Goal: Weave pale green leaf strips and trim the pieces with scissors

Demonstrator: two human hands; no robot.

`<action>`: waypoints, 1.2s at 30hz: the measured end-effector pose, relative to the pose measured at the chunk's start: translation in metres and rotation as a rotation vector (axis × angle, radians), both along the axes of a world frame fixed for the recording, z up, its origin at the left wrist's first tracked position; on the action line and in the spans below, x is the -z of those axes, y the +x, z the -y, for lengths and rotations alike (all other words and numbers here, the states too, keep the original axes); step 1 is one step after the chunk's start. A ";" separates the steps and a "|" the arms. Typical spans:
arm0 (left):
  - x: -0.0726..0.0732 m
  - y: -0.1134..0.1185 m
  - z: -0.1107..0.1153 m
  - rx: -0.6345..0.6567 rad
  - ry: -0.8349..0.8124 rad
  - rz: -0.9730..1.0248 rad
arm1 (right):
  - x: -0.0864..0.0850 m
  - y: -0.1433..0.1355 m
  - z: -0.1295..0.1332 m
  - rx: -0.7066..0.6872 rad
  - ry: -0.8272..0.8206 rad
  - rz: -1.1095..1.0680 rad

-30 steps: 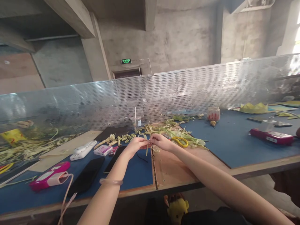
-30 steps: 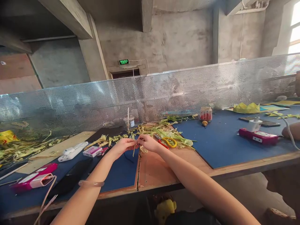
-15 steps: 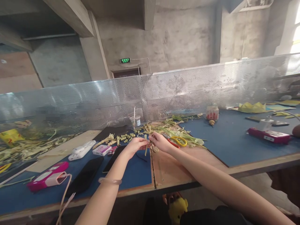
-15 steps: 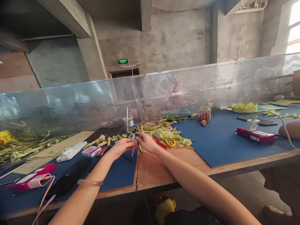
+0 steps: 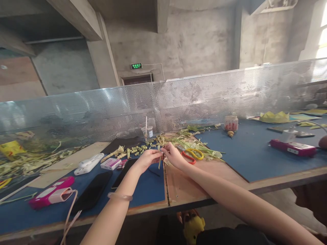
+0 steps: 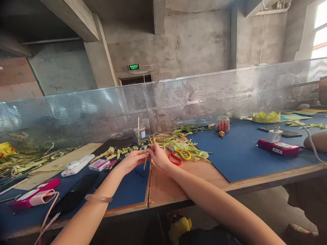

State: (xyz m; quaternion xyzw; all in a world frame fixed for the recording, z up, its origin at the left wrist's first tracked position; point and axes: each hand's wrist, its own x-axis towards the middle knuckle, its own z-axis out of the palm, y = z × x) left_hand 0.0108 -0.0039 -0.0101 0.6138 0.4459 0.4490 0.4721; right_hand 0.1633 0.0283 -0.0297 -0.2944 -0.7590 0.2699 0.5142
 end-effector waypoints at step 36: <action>0.002 -0.010 -0.009 -0.040 -0.096 0.253 | -0.005 0.004 -0.006 -0.171 -0.004 -0.070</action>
